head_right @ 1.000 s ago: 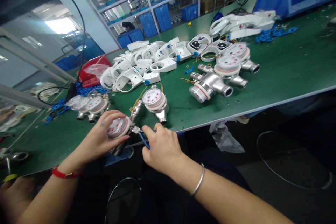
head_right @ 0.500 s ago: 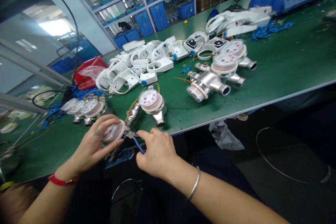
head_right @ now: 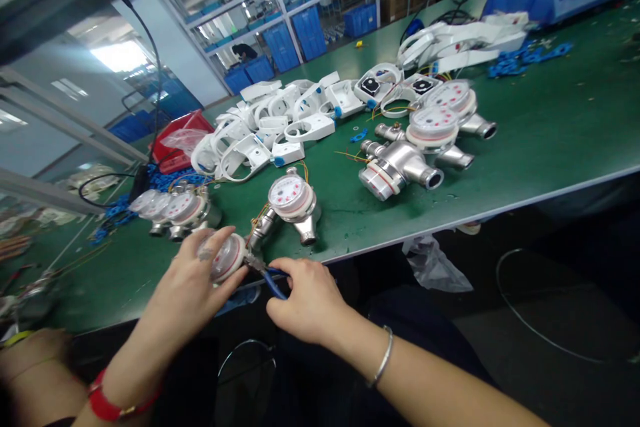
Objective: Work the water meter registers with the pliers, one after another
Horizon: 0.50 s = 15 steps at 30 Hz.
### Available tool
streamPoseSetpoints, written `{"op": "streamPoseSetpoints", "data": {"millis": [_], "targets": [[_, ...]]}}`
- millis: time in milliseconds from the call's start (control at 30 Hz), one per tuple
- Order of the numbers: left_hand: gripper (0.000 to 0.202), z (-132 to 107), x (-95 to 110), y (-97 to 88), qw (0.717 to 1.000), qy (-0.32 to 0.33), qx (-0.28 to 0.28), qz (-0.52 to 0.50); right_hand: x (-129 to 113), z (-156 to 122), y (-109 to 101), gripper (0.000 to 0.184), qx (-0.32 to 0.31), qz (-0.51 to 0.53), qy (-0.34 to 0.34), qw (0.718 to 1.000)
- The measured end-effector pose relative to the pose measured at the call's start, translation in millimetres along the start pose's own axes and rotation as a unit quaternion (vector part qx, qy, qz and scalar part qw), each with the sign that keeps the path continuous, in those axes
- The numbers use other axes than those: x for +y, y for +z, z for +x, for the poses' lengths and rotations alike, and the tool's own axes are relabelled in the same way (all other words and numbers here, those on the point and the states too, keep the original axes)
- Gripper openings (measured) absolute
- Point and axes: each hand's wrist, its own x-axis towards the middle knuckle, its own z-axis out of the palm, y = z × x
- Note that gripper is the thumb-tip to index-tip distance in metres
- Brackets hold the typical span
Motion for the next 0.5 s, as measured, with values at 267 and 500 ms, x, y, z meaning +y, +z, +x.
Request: {"op": "streamPoseSetpoints", "data": {"millis": [267, 500], "targets": [[0.046, 15.1, -62.3, -11.9, 0.972, 0.184, -0.085, -0.118, -0.2, -30.7, -28.3, 0.052, 0.056, -0.152, -0.086, 0.983], [0.032, 21.7, -72.2, -11.3, 0.975, 0.1, -0.082, -0.181, -35.6, -9.4, -35.0, 0.047, 0.09, -0.25, -0.149, 0.952]]}}
